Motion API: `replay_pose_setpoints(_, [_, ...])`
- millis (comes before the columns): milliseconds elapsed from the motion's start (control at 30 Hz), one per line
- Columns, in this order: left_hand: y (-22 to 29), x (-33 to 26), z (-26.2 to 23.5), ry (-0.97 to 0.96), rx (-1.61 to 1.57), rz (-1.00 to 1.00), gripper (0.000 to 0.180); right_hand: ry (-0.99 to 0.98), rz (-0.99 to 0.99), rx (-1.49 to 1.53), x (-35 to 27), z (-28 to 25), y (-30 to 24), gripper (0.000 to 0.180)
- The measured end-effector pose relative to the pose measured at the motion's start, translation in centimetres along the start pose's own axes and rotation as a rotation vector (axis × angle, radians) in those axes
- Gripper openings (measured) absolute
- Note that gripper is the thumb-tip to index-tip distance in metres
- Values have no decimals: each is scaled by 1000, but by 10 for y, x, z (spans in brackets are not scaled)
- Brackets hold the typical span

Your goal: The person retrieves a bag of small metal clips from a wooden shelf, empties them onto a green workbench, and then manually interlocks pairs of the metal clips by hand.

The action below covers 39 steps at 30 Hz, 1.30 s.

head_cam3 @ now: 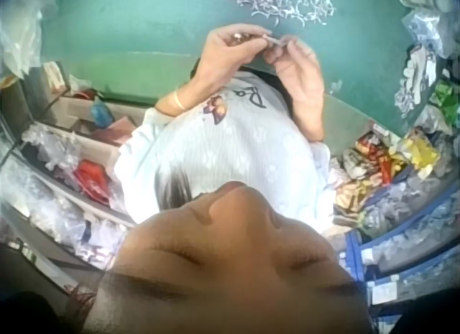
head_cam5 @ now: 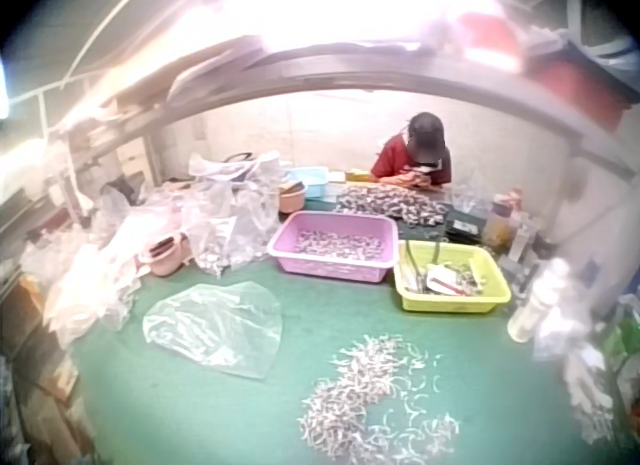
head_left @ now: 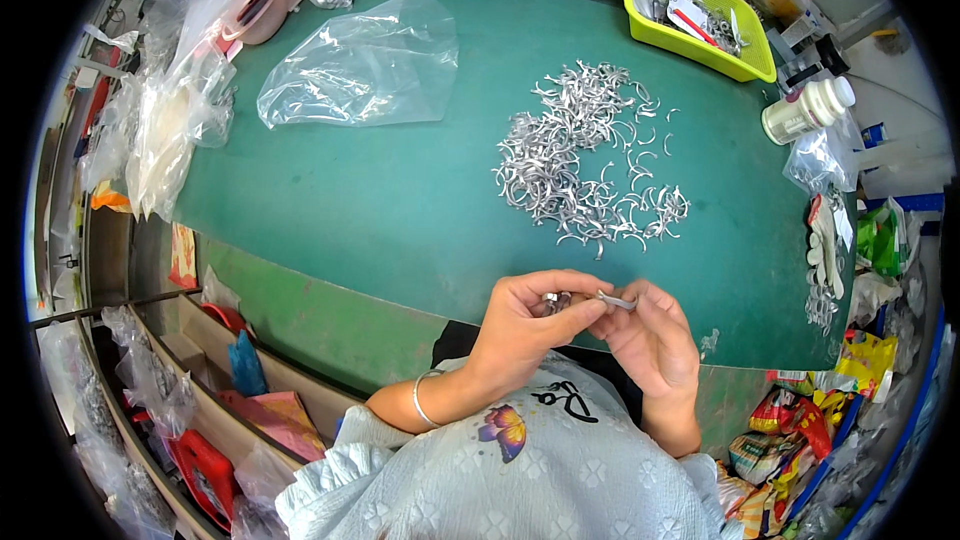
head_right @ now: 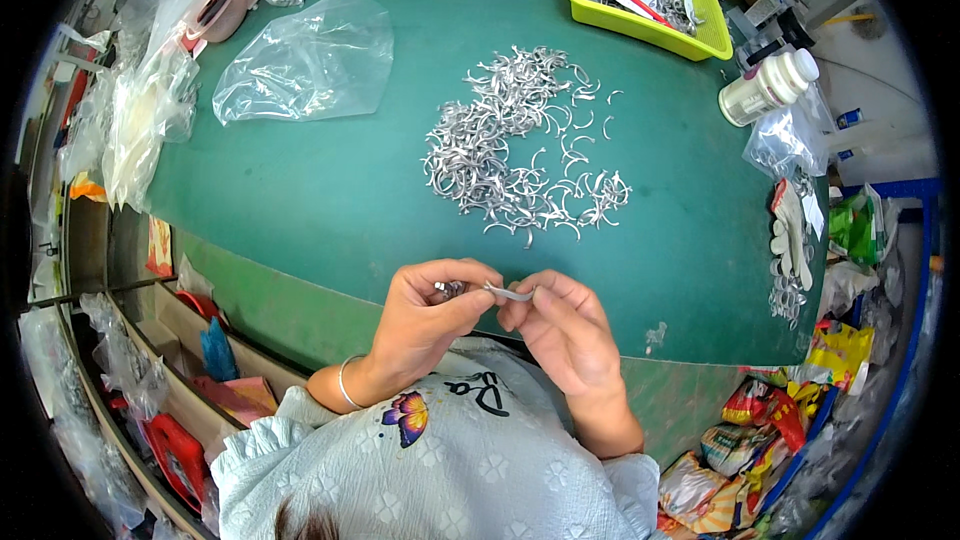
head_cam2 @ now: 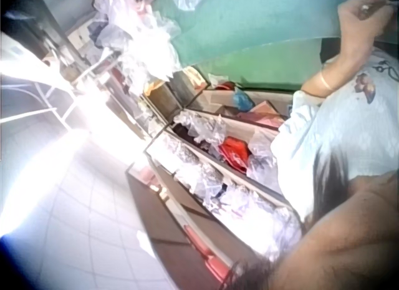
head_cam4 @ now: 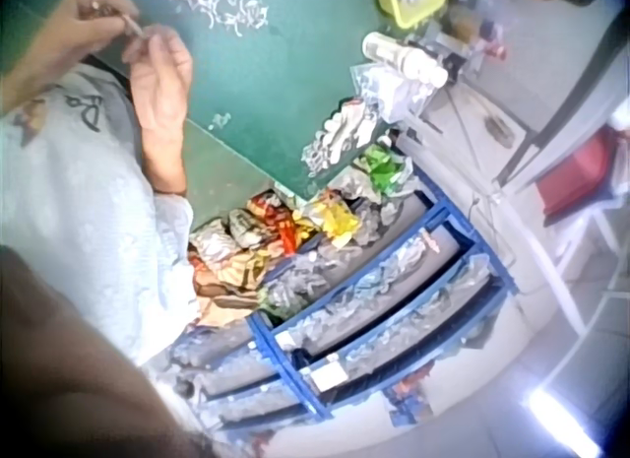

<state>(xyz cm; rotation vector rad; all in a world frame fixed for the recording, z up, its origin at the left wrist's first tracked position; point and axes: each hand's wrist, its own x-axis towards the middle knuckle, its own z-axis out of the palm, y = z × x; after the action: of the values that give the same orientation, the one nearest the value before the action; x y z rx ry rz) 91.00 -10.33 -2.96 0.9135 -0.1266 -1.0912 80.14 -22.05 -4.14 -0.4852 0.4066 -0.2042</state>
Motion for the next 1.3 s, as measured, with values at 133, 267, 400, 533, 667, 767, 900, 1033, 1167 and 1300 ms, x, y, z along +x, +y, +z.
replay_pose_setpoints(133, [3,-3,3,4,-14,-2,12,-85,25,-17,-4,-3,2,17])
replay_pose_setpoints(267, [5,-4,6,3,-9,-2,11,-150,38,18,-8,-3,5,18])
replay_pose_setpoints(400, [6,-5,6,-9,-29,4,11,-139,29,-16,-10,0,3,17])
replay_pose_setpoints(533, [6,-6,5,-14,-13,9,11,-140,-8,-53,-11,1,3,16])
replay_pose_setpoints(667, [6,-7,5,-25,11,14,12,-149,-30,-50,-12,2,2,15])
replay_pose_setpoints(767, [8,-9,6,-9,11,-26,13,-128,-27,-84,-13,4,2,15])
replay_pose_setpoints(900, [9,-11,4,-16,-14,-50,14,-72,-130,-211,-14,8,2,14])
replay_pose_setpoints(1033, [7,-12,2,-15,-40,-63,14,-25,-268,-415,-14,11,-1,9])
replay_pose_setpoints(1167, [5,-10,2,-38,-24,-43,15,27,-408,-532,-13,21,-5,11])
replay_pose_setpoints(1300, [7,-11,1,-72,34,10,15,39,-462,-592,-13,24,-5,19])
